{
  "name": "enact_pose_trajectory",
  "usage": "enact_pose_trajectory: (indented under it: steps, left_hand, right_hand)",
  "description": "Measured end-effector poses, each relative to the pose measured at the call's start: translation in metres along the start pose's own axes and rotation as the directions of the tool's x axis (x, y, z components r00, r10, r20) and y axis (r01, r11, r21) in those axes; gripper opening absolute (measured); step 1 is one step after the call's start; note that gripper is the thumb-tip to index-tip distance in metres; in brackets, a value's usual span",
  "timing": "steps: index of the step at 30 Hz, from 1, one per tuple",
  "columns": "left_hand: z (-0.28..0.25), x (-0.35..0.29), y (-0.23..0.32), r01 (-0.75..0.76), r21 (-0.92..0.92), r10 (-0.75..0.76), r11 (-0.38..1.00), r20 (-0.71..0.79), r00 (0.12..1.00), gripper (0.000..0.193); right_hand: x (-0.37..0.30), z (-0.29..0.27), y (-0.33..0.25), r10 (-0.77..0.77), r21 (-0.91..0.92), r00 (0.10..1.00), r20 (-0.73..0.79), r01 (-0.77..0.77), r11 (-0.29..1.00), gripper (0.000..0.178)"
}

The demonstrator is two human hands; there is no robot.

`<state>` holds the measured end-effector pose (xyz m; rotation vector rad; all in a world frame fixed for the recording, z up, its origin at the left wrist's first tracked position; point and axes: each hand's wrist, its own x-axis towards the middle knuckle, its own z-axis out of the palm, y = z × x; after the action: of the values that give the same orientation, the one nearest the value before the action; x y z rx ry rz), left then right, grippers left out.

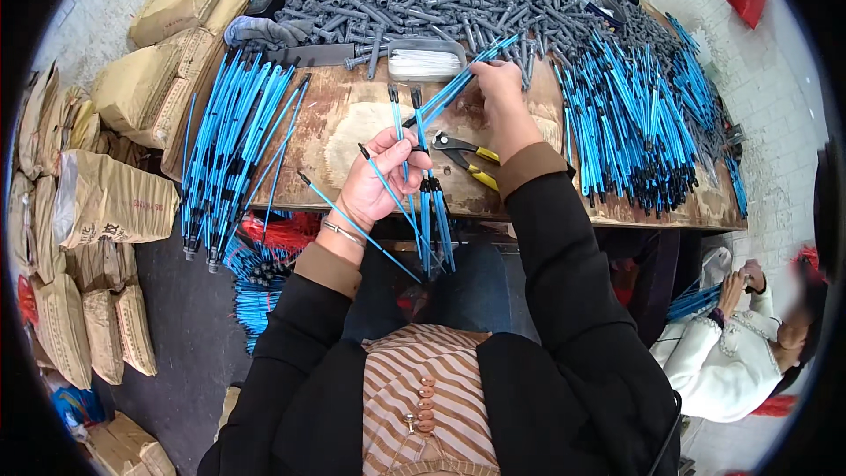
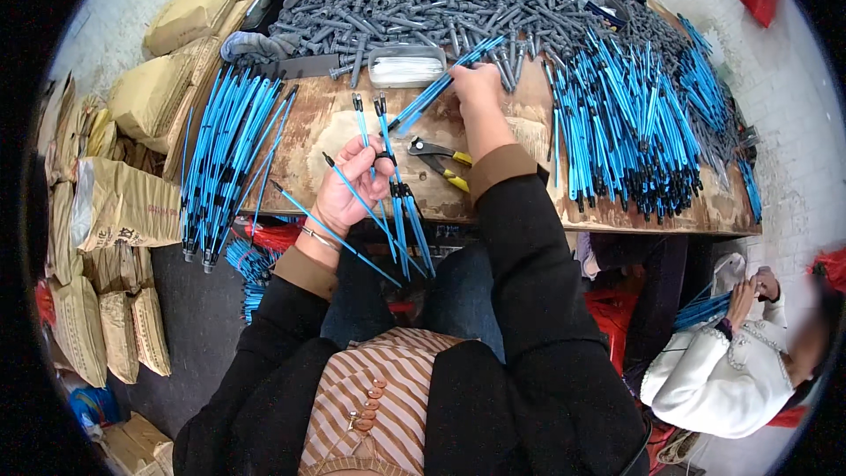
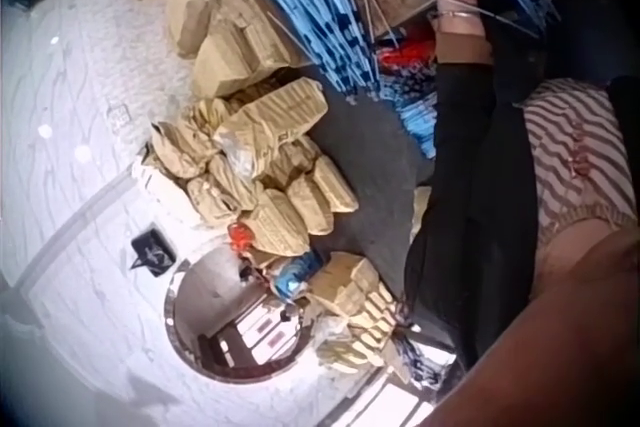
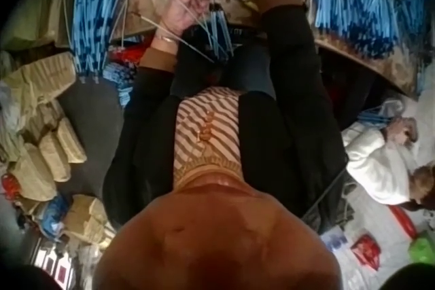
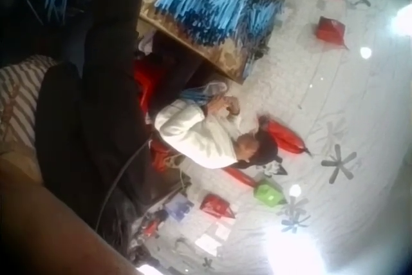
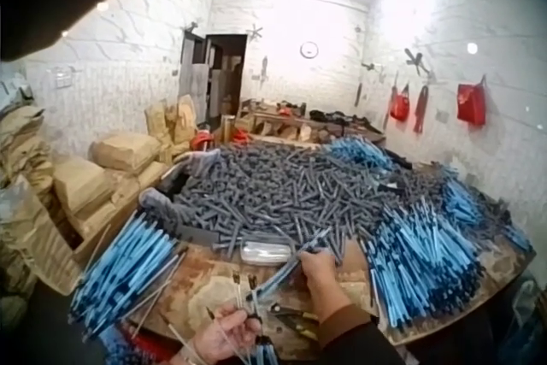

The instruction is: Assembling small blue plastic components into black connector blocks at a manufacturing workbench.

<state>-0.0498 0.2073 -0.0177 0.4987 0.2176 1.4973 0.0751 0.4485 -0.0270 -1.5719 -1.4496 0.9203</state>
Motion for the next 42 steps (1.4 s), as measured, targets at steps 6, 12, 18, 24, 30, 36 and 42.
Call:
enact_pose_trajectory:
  steps: [6,12,18,24,30,36,42]
  left_hand:
    - [-0.003,-0.008,0.001,0.012,-0.032,-0.012,0.999,0.005,1.000,0.012]
    - [-0.013,-0.005,0.005,0.015,-0.064,-0.020,0.998,-0.078,0.997,0.013]
    - [0.005,-0.003,-0.004,-0.040,0.002,0.040,0.999,-0.069,0.997,0.017]
    - [-0.002,0.000,-0.006,-0.019,-0.064,0.022,0.998,0.045,0.999,0.024]
    - [-0.003,-0.012,0.001,-0.014,0.008,0.014,1.000,-0.058,0.998,0.020]
    - [0.001,-0.005,-0.002,0.002,-0.088,-0.001,0.996,0.006,1.000,0.018]
    - [-0.001,-0.012,0.002,0.038,-0.077,-0.032,0.996,0.083,0.996,0.017]
  right_hand:
    - [-0.046,-0.082,-0.079,-0.155,0.529,0.972,0.176,0.039,0.848,0.019]
    - [-0.143,-0.154,-0.126,-0.430,0.440,0.670,0.605,0.170,0.882,0.013]
    - [-0.187,-0.128,-0.069,-0.475,0.005,0.463,0.748,0.712,0.702,0.013]
    - [-0.200,-0.116,-0.048,-0.530,-0.162,0.579,0.619,0.755,0.636,0.018]
    - [-0.163,-0.121,-0.063,-0.272,-0.070,0.604,0.749,0.481,0.874,0.021]
    - [-0.030,-0.159,0.004,-0.494,-0.911,0.853,0.167,0.325,0.253,0.024]
    - [-0.027,-0.157,0.029,-0.397,-0.949,0.906,0.149,0.244,0.200,0.020]
